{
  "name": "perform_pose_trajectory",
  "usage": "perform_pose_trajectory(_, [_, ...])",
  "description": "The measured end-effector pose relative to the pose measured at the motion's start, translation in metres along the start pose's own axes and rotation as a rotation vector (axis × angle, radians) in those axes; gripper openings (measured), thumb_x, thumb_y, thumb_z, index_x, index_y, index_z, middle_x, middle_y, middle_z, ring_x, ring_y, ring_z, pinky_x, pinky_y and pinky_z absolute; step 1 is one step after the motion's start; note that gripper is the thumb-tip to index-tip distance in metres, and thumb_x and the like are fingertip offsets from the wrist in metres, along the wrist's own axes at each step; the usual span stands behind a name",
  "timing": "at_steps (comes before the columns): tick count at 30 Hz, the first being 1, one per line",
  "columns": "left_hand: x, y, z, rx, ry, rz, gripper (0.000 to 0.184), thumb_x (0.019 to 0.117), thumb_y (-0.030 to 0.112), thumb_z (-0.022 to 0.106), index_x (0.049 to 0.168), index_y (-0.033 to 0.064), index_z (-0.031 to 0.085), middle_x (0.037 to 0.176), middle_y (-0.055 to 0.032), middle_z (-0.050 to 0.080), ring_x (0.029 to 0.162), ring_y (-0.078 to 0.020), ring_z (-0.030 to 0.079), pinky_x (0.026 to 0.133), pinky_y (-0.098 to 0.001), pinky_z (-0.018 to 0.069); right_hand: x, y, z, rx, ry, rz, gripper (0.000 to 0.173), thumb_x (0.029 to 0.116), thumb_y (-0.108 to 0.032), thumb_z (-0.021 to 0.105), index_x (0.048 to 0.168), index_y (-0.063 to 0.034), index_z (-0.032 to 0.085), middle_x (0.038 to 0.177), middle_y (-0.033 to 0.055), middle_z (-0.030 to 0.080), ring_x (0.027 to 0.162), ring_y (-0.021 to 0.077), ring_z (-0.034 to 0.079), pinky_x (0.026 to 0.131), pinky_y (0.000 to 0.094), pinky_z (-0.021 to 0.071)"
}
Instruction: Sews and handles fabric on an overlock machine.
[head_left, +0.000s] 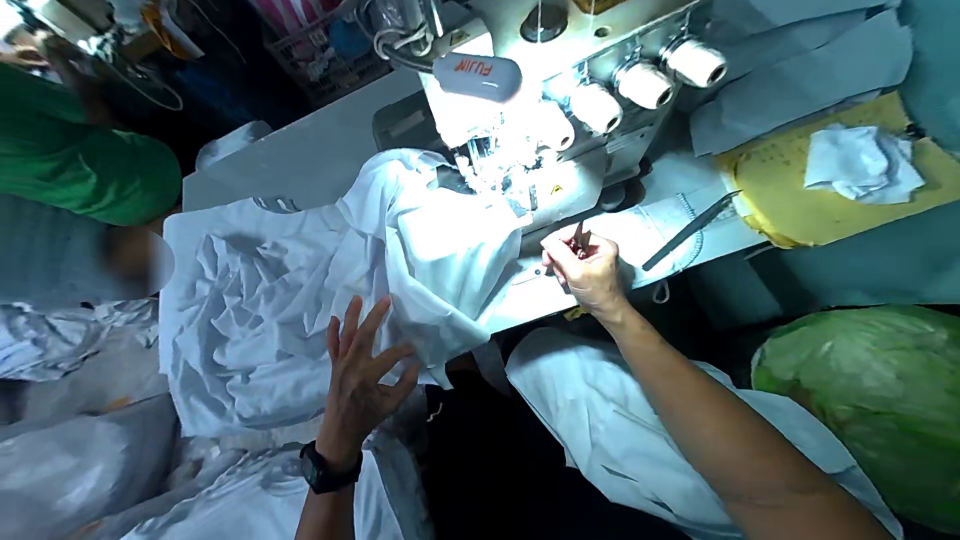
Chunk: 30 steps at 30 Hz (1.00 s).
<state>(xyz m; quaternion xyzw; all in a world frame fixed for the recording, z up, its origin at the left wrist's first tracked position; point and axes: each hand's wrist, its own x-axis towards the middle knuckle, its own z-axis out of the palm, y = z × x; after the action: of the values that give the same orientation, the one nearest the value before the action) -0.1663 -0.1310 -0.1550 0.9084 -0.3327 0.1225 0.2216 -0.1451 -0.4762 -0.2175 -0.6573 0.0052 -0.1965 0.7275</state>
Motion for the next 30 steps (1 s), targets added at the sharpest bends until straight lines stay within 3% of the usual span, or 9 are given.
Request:
perform_pose_trajectory(5, [0.037,0.025,-0.002,-0.030,0.125,0.055,0.015,0.0972,0.029,0.063,0.106,0.0170,0.063,0.155,-0.0040,0.045,0.154,-0.0259,0.024,0.125,-0.0532,0.0201,-0.002,-0.016,0.001,0.198,0.065,0.138,0.028,0.1080,-0.018,0.044,0.094,-0.0120,0.068,0.063,-0.0060,0.062,0.042,-0.0015,0.045,0.040,0.0128,0.0404])
perform_pose_trajectory(10, [0.075,0.027,0.003,0.142,0.002,0.176,0.014,0.0993,0.025,0.065,0.097,0.0176,0.078,0.154,-0.0172,0.049,0.152,-0.0489,0.021,0.115,-0.0773,0.0070,-0.019,-0.038,0.027,0.097,-0.098,0.038,0.019,0.1032,-0.009,0.051,0.103,-0.0036,0.070,0.082,-0.0061,0.071,0.056,-0.0045,0.055,0.052,0.0139,0.0483])
perform_pose_trajectory(12, [0.092,0.030,0.007,-0.173,0.100,0.184,0.015,0.0991,0.023,0.067,0.091,0.0136,0.076,0.143,-0.0119,0.059,0.151,-0.0359,0.031,0.122,-0.0649,0.0116,-0.021,-0.048,0.040,0.059,-0.281,-0.069,0.031,0.0935,-0.014,0.067,0.118,0.0054,0.067,0.098,0.0010,0.071,0.068,-0.0049,0.057,0.059,0.0135,0.0499])
perform_pose_trajectory(13, [0.103,0.036,0.007,-0.341,0.146,0.177,0.014,0.0994,0.020,0.066,0.092,0.0112,0.073,0.133,-0.0069,0.065,0.144,-0.0244,0.044,0.123,-0.0520,0.0251,-0.022,-0.055,0.045,0.063,-0.343,-0.081,0.047,0.0877,-0.021,0.076,0.123,0.0070,0.065,0.099,0.0013,0.071,0.066,-0.0071,0.052,0.056,0.0116,0.0447])
perform_pose_trajectory(16, [0.134,0.052,0.007,-0.602,0.202,0.212,0.009,0.1028,0.012,0.060,0.101,0.0055,0.066,0.105,0.0006,0.069,0.106,-0.0038,0.066,0.095,-0.0244,0.0553,-0.019,-0.070,0.043,0.054,-0.460,-0.073,0.023,0.0854,-0.018,0.079,0.094,0.0022,0.071,0.074,-0.0053,0.065,0.061,-0.0114,0.050,0.056,0.0076,0.0425])
perform_pose_trajectory(20, [0.165,0.055,0.011,-0.446,0.205,0.150,0.016,0.0981,0.009,0.064,0.093,-0.0057,0.066,0.084,-0.0029,0.064,0.075,0.0043,0.057,0.071,-0.0096,0.0475,-0.003,-0.055,0.019,-0.137,-0.397,-0.236,0.026,0.0889,-0.017,0.076,0.071,-0.0017,0.065,0.073,-0.0019,0.061,0.067,-0.0073,0.051,0.061,0.0092,0.0414])
perform_pose_trajectory(25, [0.182,0.033,0.022,-0.419,0.022,0.017,0.006,0.0933,0.007,0.069,0.095,0.0017,0.072,0.089,-0.0022,0.066,0.078,0.0005,0.061,0.072,-0.0139,0.0505,0.020,-0.011,0.015,-0.535,-0.266,-0.479,0.030,0.0841,-0.026,0.082,0.069,-0.0037,0.069,0.104,0.0160,0.070,0.085,0.0191,0.068,0.069,0.0332,0.0576])
perform_pose_trajectory(27, [0.181,0.030,0.020,-0.433,-0.016,0.016,0.005,0.0912,0.008,0.072,0.091,0.0030,0.073,0.090,-0.0004,0.067,0.080,0.0015,0.061,0.073,-0.0131,0.0500,0.013,-0.002,0.014,-0.497,-0.424,-0.414,0.032,0.0917,-0.026,0.073,0.072,-0.0010,0.068,0.081,0.0145,0.068,0.072,0.0228,0.067,0.063,0.0400,0.0546])
perform_pose_trajectory(30, [0.177,0.031,0.018,-0.440,-0.041,0.014,0.006,0.0891,0.009,0.075,0.088,0.0035,0.075,0.089,0.0014,0.067,0.082,0.0028,0.061,0.074,-0.0115,0.0492,-0.012,-0.010,0.008,-0.272,-0.560,-0.372,0.042,0.0966,-0.027,0.068,0.066,-0.0004,0.060,0.064,0.0095,0.058,0.064,0.0148,0.058,0.060,0.0281,0.0462])
